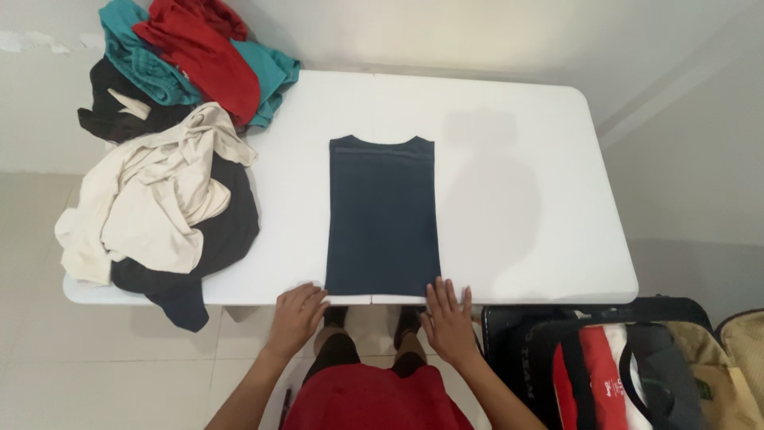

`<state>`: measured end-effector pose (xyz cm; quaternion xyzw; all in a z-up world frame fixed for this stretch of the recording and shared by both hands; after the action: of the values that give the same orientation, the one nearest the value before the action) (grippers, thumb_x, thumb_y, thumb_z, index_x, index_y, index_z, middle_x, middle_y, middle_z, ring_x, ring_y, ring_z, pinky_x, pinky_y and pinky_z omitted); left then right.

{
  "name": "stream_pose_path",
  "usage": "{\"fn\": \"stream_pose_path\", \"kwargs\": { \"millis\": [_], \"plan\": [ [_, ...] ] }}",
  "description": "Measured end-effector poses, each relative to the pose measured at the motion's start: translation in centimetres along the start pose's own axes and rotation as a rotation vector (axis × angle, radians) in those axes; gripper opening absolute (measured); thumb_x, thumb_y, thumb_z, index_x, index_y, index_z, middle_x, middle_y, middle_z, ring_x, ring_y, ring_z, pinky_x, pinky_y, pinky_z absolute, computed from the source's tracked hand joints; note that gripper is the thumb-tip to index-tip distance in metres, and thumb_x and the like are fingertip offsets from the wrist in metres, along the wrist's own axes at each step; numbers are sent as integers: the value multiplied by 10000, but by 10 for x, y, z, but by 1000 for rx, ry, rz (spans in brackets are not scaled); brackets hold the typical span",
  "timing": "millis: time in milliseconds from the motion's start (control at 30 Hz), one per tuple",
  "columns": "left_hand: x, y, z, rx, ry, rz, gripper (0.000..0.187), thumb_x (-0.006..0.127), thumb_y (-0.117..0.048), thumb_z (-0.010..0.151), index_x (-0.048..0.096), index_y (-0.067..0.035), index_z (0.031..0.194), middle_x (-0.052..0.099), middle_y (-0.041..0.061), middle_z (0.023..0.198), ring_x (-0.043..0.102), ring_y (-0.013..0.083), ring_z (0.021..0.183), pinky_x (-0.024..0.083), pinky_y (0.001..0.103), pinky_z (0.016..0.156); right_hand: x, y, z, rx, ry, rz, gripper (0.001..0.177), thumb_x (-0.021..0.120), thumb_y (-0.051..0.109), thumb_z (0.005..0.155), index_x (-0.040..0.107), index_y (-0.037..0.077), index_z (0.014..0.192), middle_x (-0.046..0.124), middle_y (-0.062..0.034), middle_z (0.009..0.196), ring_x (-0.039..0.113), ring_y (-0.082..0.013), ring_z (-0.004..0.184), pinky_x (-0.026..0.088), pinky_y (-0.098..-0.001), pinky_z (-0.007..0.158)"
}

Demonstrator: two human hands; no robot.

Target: The person smooths out a shirt on a table, folds it into a long rectangle, rolls it tightly into a cylinder, and places it into an open suitcase alongside other rolled clothes.

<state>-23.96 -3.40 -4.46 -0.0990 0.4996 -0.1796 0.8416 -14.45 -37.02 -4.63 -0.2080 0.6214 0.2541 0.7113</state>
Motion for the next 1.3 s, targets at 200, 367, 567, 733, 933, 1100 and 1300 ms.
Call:
{"fn": "stream_pose_path", "kwargs": {
  "millis": [200, 367, 567, 733, 933, 1100, 1300],
  "plan": [
    [-8, -14, 14, -290, -74, -90, 270, 786, -275, 850, 747, -98, 1051, 702, 62, 1098, 595, 264, 1074, 449, 426, 914, -10, 15, 1, -29, -125, 60, 598, 466, 378, 1003, 416, 36, 1491, 304, -248, 1612, 209, -404, 1530, 69, -660, 1210],
    [-9, -31, 26, -712, -26, -365, 227, 727, -243, 943, 724, -58, 1073, 745, 106, 924, 701, 229, 807, 551, 349, 719, -17, 55, 32, -216, -179, 172, 535, 526, 342, 1014, 486, 73, 1475, 369, -229, 1590, 275, -386, 1514, 102, -652, 1225],
    [19, -29, 16, -1087, -109, -1070, 218, 676, -196, 962, 621, -2, 1044, 738, 105, 901, 650, 173, 584, 513, 292, 548, -25, 97, 77, -346, -83, 304, 532, 545, 293, 1020, 484, 66, 1498, 396, -202, 1607, 307, -359, 1534, 114, -631, 1250],
    [46, 1, 6, -1168, -150, -1054, 242, 731, -109, 942, 580, 69, 1008, 696, 176, 832, 692, 182, 657, 556, 285, 610, -14, 104, 80, -426, 37, 216, 604, 535, 294, 995, 414, 49, 1534, 373, -205, 1601, 278, -341, 1513, 102, -625, 1219],
    [24, 7, 14, -1180, 149, -940, 333, 702, -110, 895, 524, -20, 1162, 738, 124, 902, 727, 174, 705, 546, 298, 685, -17, 101, 77, -423, 78, 197, 615, 545, 315, 991, 407, 58, 1533, 374, -207, 1606, 289, -349, 1516, 113, -632, 1227],
    [-7, 7, 37, -1123, 530, -750, 413, 748, -200, 883, 564, -40, 1216, 788, 156, 961, 731, 185, 761, 551, 319, 762, -19, 118, 84, -363, 151, 239, 626, 562, 342, 1005, 404, 84, 1554, 379, -197, 1588, 304, -344, 1522, 111, -658, 1265],
    [-26, 25, 100, -814, 233, -354, 365, 701, -333, 922, 678, -45, 1145, 773, 152, 1006, 749, 277, 921, 566, 350, 835, -14, 140, 104, -462, 109, 279, 704, 619, 354, 950, 374, 46, 1534, 329, -222, 1610, 266, -369, 1518, 88, -670, 1208]
  ]
}}
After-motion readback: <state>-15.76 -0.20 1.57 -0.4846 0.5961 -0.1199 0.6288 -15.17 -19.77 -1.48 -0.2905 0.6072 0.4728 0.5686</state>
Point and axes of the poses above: each hand's wrist, its own z-axis towards the middle knuckle, its own x-axis out of the palm, y = z × x, the point moved 3 cm from there along z, towards the middle knuckle
